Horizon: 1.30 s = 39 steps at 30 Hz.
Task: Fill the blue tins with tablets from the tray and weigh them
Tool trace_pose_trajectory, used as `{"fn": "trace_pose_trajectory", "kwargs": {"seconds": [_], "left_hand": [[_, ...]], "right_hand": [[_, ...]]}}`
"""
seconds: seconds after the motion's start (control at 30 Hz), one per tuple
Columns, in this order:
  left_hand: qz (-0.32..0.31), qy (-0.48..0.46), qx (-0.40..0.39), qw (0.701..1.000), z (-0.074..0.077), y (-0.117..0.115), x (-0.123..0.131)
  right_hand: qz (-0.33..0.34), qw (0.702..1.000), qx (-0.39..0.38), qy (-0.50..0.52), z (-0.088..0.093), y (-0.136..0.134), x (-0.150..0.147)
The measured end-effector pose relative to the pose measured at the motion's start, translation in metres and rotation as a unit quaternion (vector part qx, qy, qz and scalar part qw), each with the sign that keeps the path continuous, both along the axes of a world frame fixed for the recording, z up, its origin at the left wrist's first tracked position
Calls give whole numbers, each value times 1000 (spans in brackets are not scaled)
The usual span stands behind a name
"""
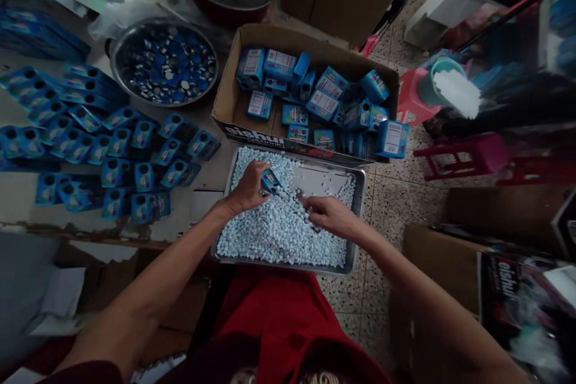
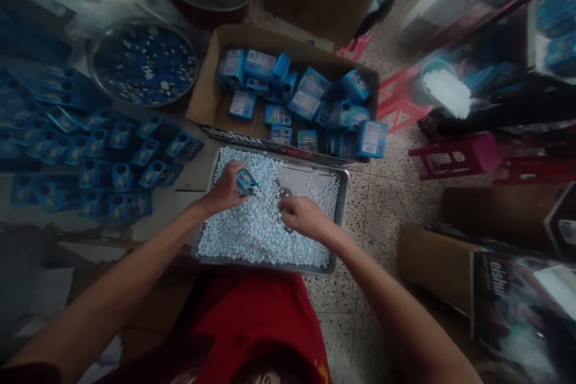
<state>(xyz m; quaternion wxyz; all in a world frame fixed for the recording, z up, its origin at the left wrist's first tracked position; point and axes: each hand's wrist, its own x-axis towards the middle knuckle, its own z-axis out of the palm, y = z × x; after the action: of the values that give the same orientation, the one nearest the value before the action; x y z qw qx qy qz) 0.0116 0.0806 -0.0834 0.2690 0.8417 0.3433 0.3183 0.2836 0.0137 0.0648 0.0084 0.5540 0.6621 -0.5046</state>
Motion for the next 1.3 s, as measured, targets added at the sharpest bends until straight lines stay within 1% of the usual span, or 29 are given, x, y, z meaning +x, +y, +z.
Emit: {"fn": "trace_pose_trajectory", "kwargs": {"seconds": [0.07,0.13,0.23,0.33,0.4,0.43,0.47,0.5,0.53,0.57,0.6,0.67,0.7,0.77,0.8,0.87,0.9,0.97,1.03,1.1,1.2,1.3], "left_hand": [[-17,10,-8,1000,-5,-3,-3],[-32,5,-12,999,-6,-7,-5],[-43,0,-22,999,-5,-11,-8],[-59,23,-52,997,-1,-12,-14],[-62,26,-69,995,-1,-14,-21],[-57,22,-76,995,-2,-15,-24],[-49,15,-83,995,-4,-17,-27],[-37,5,-89,995,-7,-21,-30],[-20,-7,-96,995,-12,-26,-31],[5,-24,-103,994,-18,-32,-31],[39,-45,-108,992,-24,-39,-30],[117,-97,-111,982,-39,-55,-21],[153,-120,-110,975,-45,-62,-14],[210,-145,-104,961,-57,-75,3],[230,-149,-103,956,-62,-80,12],[264,-147,-105,947,-68,-86,31],[277,-146,-110,943,-70,-87,40],[289,-154,-121,937,-69,-89,58],[290,-171,-140,931,-64,-89,73],[277,-185,-162,929,-55,-88,82],[252,-192,-173,933,-38,-79,79],[230,-173,-163,944,-26,-63,60]], "right_hand": [[31,998,4,-51,5,12,-8],[67,993,10,-102,6,23,-18],[104,982,7,-155,9,36,-36],[119,976,0,-185,22,42,-46],[117,975,2,-190,34,37,-40],[112,976,3,-185,39,30,-34],[103,979,4,-176,42,21,-25],[90,982,4,-168,40,8,-15],[73,983,5,-166,33,-6,-6],[51,983,4,-175,22,-23,1],[25,980,0,-198,5,-40,6],[-34,959,-23,-281,-38,-72,6],[-50,948,-37,-311,-62,-86,0],[-63,939,-47,-335,-105,-104,-19],[-64,940,-44,-334,-123,-109,-30],[-66,946,-29,-316,-147,-110,-49],[-71,951,-22,-300,-154,-107,-56],[-100,962,-2,-254,-163,-99,-61],[-155,970,16,-187,-167,-93,-56],[-217,970,24,-112,-168,-92,-43],[-285,958,20,-16,-162,-101,-19],[-306,950,13,57,-143,-110,1]]}}
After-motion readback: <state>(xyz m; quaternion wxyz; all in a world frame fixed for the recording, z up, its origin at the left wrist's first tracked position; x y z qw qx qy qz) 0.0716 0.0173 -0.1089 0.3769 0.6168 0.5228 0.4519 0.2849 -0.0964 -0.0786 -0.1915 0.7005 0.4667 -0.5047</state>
